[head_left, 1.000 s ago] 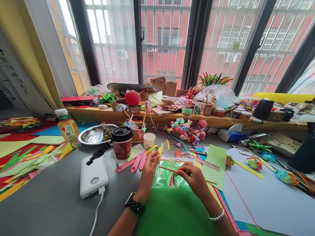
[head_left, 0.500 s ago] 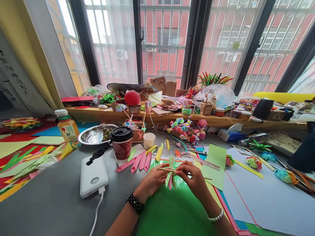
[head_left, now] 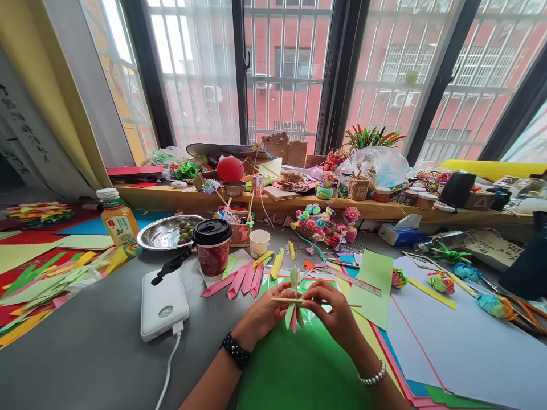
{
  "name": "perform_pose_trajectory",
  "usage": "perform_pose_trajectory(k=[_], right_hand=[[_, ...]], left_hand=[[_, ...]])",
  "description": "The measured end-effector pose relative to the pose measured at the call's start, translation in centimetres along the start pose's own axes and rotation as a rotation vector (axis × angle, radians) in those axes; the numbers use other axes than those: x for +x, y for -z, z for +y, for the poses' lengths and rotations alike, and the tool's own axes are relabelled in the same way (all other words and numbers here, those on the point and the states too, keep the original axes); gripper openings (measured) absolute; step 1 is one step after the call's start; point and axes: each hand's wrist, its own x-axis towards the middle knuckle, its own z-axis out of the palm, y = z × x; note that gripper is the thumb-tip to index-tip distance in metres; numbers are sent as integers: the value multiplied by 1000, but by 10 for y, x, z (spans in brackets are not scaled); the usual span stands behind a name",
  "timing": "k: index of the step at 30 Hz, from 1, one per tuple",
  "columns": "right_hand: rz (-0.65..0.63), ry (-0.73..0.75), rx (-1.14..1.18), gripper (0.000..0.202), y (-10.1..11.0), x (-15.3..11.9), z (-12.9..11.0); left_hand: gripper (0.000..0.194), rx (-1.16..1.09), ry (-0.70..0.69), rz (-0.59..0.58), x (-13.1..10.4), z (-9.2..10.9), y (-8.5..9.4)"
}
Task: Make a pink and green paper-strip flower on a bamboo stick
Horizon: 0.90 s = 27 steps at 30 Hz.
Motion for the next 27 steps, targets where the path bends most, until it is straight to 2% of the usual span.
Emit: perform_pose_trajectory(k=[7, 14, 19, 27], right_hand=[[-34, 24, 19, 13, 1, -2, -2], [-7, -15, 49, 15, -1, -2, 0], [53, -13, 7, 20, -3, -1, 4], [22, -37, -8, 15, -2, 0, 2]], left_hand=[[29, 12, -27, -64, -4, 5, 1], [30, -37, 27, 58, -1, 1, 0], [37, -107, 29, 69, 1, -3, 1], [37, -65, 61, 127, 1, 0, 0]])
